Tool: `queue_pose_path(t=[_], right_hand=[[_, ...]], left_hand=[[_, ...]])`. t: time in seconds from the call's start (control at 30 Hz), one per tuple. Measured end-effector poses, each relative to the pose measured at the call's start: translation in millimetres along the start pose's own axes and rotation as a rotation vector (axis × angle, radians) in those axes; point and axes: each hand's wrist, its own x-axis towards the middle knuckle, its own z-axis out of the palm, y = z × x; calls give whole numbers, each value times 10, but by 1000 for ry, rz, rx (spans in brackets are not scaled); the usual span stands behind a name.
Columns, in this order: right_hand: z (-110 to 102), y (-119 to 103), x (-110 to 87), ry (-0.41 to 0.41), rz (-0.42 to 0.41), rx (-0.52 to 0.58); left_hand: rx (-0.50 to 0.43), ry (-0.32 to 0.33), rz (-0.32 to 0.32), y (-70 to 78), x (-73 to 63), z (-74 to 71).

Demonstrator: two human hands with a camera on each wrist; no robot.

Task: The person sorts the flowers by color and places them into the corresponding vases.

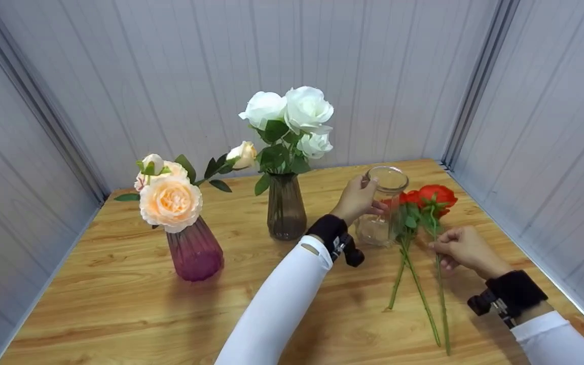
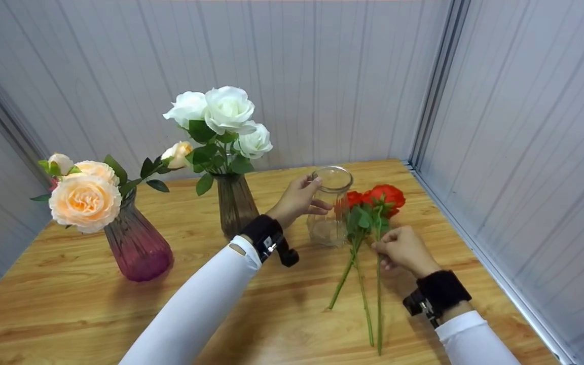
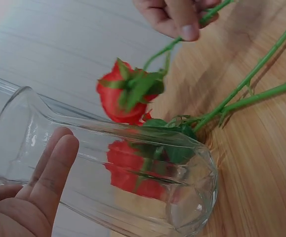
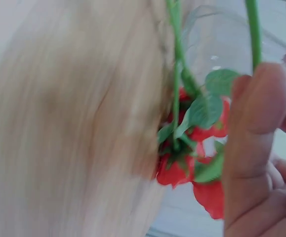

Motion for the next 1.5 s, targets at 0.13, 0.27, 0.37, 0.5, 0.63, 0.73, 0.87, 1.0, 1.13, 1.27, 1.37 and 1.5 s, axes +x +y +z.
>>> queue_pose_path(t=[0.13,0.27,0.37,0.5,0.63,0.73,0.87,1.0,1.13,1.27,1.37,1.5], right_hand=[[44,-110,-8,93,-46,148],[95,-202,-39,218,-108,238],[143,-256,-56,332,-166,264],[204,-325,-76,500,-271,319],[244,-388,-111,657,-422,335],[256,-431,-141,750,-555,293],[259,-486,-158,846,-725,284],[255,-539,-161,927,-831,278],[257,-596,-179,994,-890,237],[280,-655,-184,1056,-947,227],[298,-705,-188,1104,-975,252],[301,-787,-202,1143,-1020,330]], left_hand=[[25,12,4,17,9,3],[59,19,13,31,11,8],[92,25,21,34,10,14],[116,31,27,34,5,31],[114,29,26,33,-2,41],[117,23,25,31,-11,36],[133,21,29,29,-20,18],[167,21,35,33,-33,-9],[255,32,71,24,-30,-36],[344,56,100,9,-14,-43],[355,63,91,3,-9,-34],[351,71,94,3,-7,-17]])
